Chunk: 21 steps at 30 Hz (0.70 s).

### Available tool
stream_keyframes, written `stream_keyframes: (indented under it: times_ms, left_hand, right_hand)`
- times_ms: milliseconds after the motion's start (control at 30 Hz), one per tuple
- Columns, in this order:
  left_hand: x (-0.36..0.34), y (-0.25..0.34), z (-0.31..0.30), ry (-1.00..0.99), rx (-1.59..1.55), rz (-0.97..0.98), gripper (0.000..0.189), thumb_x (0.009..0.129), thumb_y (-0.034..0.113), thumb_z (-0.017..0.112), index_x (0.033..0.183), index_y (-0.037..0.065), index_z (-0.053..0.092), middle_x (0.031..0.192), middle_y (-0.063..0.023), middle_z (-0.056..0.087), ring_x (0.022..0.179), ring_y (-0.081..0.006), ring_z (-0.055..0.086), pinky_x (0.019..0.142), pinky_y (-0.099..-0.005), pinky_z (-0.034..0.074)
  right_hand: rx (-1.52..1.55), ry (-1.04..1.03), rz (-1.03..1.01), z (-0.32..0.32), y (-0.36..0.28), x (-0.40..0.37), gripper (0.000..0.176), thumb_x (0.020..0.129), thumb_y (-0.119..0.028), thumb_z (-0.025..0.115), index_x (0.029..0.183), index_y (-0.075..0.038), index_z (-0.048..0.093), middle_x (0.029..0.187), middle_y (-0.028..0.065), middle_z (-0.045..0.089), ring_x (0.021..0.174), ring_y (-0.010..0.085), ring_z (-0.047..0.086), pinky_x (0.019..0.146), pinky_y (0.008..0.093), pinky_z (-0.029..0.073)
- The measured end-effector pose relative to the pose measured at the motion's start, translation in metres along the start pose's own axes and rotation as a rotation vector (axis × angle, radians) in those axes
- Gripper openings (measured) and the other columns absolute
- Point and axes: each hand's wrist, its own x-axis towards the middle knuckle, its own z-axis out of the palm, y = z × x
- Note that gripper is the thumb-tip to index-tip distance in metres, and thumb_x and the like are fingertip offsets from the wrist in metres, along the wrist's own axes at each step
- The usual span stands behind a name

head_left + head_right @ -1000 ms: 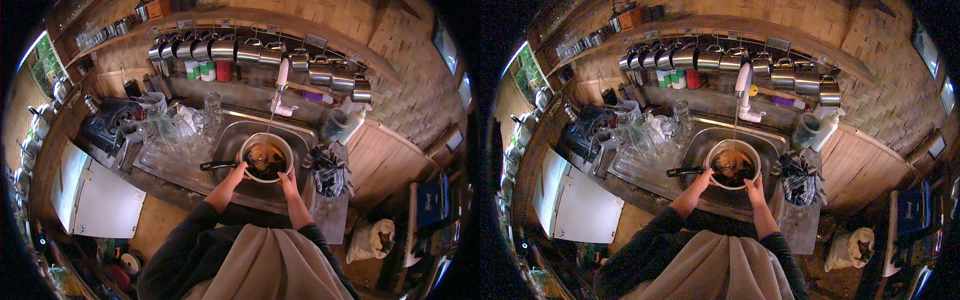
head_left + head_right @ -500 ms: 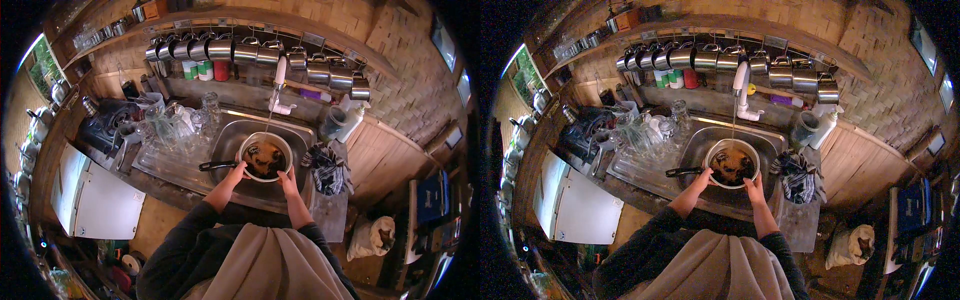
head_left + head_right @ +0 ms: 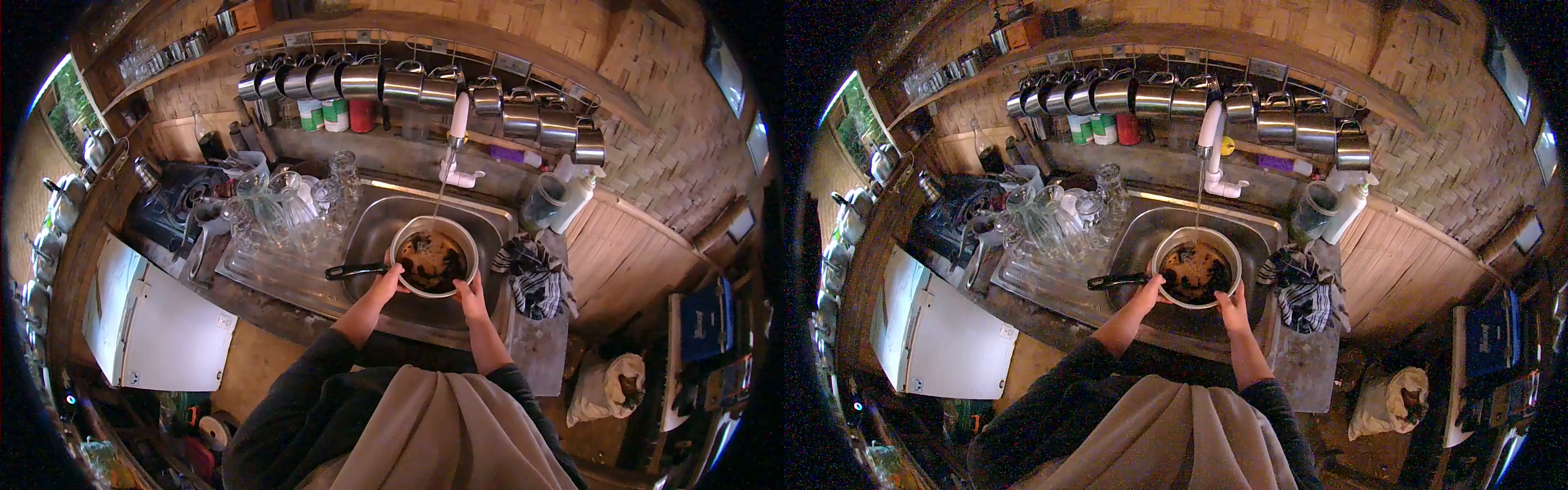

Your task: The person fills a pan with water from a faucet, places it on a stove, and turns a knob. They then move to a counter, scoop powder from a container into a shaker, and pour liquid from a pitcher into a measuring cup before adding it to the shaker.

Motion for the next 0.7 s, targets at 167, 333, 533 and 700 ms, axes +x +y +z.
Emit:
stream_keyframes:
  times_ms: [167, 333, 533, 700]
  left_hand:
    - [-0.006, 0.007, 0.007, 0.035, -0.048, -0.016, 0.055, 0.082, 0.017, 0.044, 0.133, 0.021, 0.025, 0.111, -0.0154, 0.044, 0.084, -0.028, 0.058, 0.053, -0.0346, 0.057]
    - [-0.001, 0.001, 0.003, 0.024, -0.057, -0.022, 0.055, 0.082, 0.017, 0.044, 0.133, 0.022, 0.025, 0.109, -0.015, 0.045, 0.082, -0.0277, 0.058, 0.054, -0.035, 0.057]
    - [0.0, -0.001, 0.002, 0.032, -0.064, -0.06, 0.054, 0.083, 0.018, 0.044, 0.133, 0.023, 0.025, 0.108, -0.0146, 0.045, 0.08, -0.0272, 0.058, 0.053, -0.0347, 0.057]
    - [-0.002, 0.002, 0.004, 0.038, -0.029, -0.014, 0.054, 0.083, 0.019, 0.044, 0.133, 0.022, 0.025, 0.108, -0.015, 0.045, 0.081, -0.0267, 0.058, 0.053, -0.035, 0.056]
  right_hand:
    - [-0.032, 0.02, -0.009, -0.001, 0.002, 0.001, 0.059, 0.08, -0.012, 0.057, 0.133, -0.014, 0.03, 0.085, -0.0001, 0.053, 0.066, 0.0086, 0.048, 0.054, 0.0235, 0.038]
    - [-0.072, 0.016, -0.024, -0.004, 0.008, 0.004, 0.054, 0.08, -0.017, 0.058, 0.13, -0.018, 0.036, 0.092, 0.0003, 0.054, 0.071, 0.0084, 0.049, 0.059, 0.0221, 0.04]
    - [-0.045, -0.006, -0.036, -0.005, 0.007, 0.005, 0.061, 0.081, -0.013, 0.057, 0.135, -0.014, 0.029, 0.09, 0.0005, 0.054, 0.071, 0.0095, 0.049, 0.057, 0.0243, 0.04]
    - [-0.081, 0.017, -0.013, -0.004, 0.006, 0.002, 0.054, 0.079, -0.019, 0.058, 0.129, -0.019, 0.036, 0.093, 0.0009, 0.053, 0.075, 0.0093, 0.05, 0.063, 0.0233, 0.042]
